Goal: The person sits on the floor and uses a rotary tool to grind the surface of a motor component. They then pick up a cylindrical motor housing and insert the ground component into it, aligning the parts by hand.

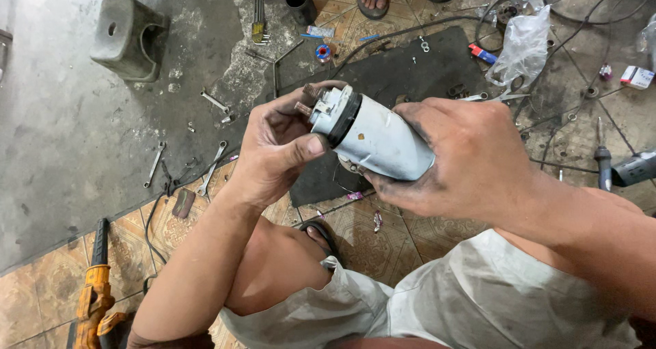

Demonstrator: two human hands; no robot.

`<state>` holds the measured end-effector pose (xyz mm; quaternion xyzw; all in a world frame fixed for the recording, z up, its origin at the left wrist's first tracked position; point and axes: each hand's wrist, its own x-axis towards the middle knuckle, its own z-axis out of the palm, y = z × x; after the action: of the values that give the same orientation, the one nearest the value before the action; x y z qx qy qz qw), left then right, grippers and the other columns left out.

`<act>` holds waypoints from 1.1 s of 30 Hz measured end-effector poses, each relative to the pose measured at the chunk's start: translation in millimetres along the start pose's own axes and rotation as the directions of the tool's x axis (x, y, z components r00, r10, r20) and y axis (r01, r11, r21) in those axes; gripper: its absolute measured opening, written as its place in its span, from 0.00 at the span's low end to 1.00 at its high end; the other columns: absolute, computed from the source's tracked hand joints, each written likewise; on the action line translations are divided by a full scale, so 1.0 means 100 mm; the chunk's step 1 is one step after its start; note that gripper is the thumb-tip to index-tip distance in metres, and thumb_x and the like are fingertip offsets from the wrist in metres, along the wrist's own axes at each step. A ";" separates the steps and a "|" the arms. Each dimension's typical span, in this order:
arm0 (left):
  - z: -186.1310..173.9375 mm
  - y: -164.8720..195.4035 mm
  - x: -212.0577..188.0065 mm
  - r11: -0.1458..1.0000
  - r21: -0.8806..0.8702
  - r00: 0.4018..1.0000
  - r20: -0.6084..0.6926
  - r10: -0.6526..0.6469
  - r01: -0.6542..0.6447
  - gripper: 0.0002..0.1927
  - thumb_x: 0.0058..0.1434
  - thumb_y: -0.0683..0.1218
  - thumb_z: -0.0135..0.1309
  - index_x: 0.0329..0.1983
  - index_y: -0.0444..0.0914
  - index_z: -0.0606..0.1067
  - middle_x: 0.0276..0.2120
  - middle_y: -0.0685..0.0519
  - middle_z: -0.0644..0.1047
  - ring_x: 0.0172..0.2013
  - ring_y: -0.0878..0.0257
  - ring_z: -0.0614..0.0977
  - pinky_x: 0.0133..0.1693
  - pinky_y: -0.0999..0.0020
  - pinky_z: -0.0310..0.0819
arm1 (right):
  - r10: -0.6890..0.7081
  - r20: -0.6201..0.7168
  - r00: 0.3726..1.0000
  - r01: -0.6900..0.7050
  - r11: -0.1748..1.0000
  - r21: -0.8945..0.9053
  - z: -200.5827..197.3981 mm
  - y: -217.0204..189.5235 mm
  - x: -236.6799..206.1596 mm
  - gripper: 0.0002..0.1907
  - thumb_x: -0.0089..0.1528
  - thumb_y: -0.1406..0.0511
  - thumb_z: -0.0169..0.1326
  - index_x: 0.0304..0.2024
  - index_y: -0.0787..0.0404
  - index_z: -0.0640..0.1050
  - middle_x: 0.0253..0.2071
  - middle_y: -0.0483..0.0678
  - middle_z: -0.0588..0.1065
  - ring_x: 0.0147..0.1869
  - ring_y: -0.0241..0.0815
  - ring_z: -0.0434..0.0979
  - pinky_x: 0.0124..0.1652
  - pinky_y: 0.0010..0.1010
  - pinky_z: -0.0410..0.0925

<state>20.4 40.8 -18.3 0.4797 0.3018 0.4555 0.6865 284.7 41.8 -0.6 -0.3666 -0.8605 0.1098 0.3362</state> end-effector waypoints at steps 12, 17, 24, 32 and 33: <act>0.12 0.24 -0.10 0.900 0.359 0.968 0.126 0.217 -0.248 0.37 0.59 0.49 0.72 0.66 0.29 0.70 0.60 0.49 0.71 0.61 0.63 0.74 0.66 0.67 0.70 | -0.163 -0.079 0.983 0.160 0.986 -0.038 0.12 0.06 0.06 0.34 0.47 0.54 0.73 0.47 0.69 0.78 0.39 0.57 0.79 0.39 0.55 0.81 0.39 0.41 0.74; 0.08 0.29 -0.13 0.594 0.711 0.920 0.214 0.327 -0.376 0.37 0.58 0.53 0.72 0.64 0.30 0.73 0.60 0.45 0.75 0.61 0.58 0.78 0.64 0.65 0.72 | -0.197 -0.067 0.978 0.195 0.980 -0.041 0.15 0.09 0.07 0.35 0.47 0.54 0.73 0.50 0.68 0.77 0.40 0.57 0.78 0.40 0.55 0.81 0.40 0.42 0.74; 0.07 0.32 -0.13 0.564 0.739 0.925 0.233 0.300 -0.368 0.36 0.56 0.52 0.71 0.63 0.32 0.73 0.58 0.45 0.75 0.59 0.57 0.80 0.63 0.65 0.73 | -0.194 -0.076 0.978 0.194 0.981 -0.007 0.19 0.12 0.09 0.35 0.48 0.54 0.74 0.50 0.67 0.77 0.40 0.56 0.79 0.40 0.54 0.81 0.40 0.40 0.74; 0.16 0.17 -0.13 0.717 0.612 0.940 0.153 0.306 -0.333 0.38 0.61 0.50 0.71 0.70 0.34 0.67 0.60 0.49 0.72 0.60 0.61 0.75 0.65 0.68 0.67 | -0.118 -0.089 0.989 0.124 0.990 0.070 0.24 0.14 0.08 0.35 0.47 0.55 0.74 0.50 0.68 0.78 0.42 0.56 0.80 0.41 0.50 0.83 0.40 0.37 0.75; 0.19 0.13 -0.13 0.762 0.564 0.945 0.125 0.302 -0.318 0.41 0.60 0.51 0.72 0.71 0.34 0.65 0.61 0.49 0.71 0.60 0.62 0.73 0.65 0.68 0.66 | -0.100 -0.090 0.991 0.108 0.990 0.088 0.24 0.14 0.08 0.35 0.47 0.56 0.74 0.50 0.68 0.78 0.43 0.56 0.80 0.41 0.50 0.84 0.40 0.36 0.75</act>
<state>26.5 23.5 0.6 0.7141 0.3327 0.4430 0.4280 272.5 58.7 -21.0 -0.3097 -0.8572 0.1160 0.3947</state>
